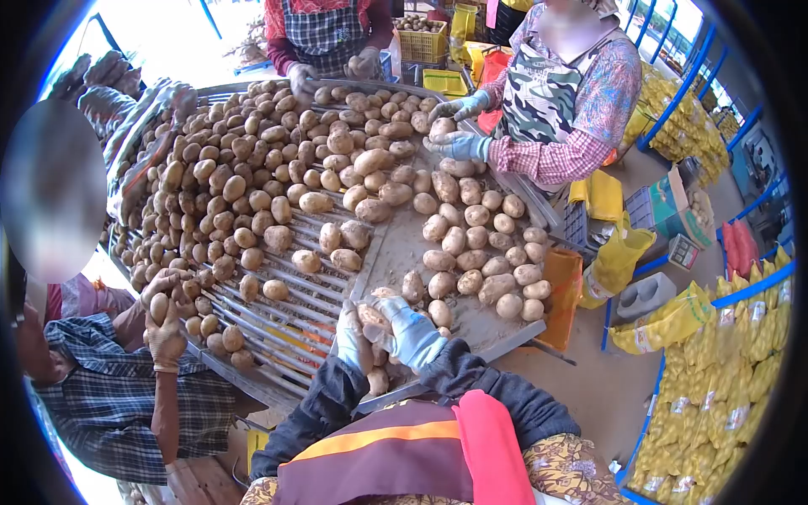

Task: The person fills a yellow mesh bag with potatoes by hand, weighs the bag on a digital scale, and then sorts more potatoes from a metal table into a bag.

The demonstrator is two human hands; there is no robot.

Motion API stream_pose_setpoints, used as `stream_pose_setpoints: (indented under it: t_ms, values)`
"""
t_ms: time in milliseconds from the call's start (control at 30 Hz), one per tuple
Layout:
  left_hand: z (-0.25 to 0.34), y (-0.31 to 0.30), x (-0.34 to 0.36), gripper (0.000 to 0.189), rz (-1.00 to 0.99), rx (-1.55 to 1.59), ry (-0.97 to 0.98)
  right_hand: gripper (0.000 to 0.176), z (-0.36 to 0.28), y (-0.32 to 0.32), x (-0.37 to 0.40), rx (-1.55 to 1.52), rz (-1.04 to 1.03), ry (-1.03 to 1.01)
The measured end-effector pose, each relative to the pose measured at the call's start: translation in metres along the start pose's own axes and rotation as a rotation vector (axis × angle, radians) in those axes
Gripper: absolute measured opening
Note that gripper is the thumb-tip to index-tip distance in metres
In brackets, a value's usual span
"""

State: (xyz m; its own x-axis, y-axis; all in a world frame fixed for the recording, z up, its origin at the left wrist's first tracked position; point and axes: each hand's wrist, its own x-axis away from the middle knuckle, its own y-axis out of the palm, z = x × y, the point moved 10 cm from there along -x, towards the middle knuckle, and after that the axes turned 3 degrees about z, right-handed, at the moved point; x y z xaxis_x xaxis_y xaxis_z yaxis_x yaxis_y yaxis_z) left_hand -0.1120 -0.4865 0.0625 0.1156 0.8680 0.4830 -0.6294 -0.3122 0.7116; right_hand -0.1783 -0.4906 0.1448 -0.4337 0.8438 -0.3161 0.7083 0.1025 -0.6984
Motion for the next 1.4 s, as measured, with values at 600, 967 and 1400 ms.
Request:
stream_pose_setpoints:
  t_ms: [600, 967, 1400]
  values:
    - [0.029, -0.033, 0.029, 0.057, -0.085, 0.239, 0.053, 0.031, 0.026, -0.001, -0.019, -0.232, 0.044, 0.374]
    - [0.080, -0.173, 0.169, 0.050, 0.137, 0.293, 0.105, 0.039, 0.073, 0.046, -0.060, 0.147, -0.016, -0.053]
    - [0.138, -0.316, 0.315, 0.066, 1.407, -1.448, 0.777, 0.083, 0.026, 0.104, 0.006, 0.574, -0.760, -0.275]
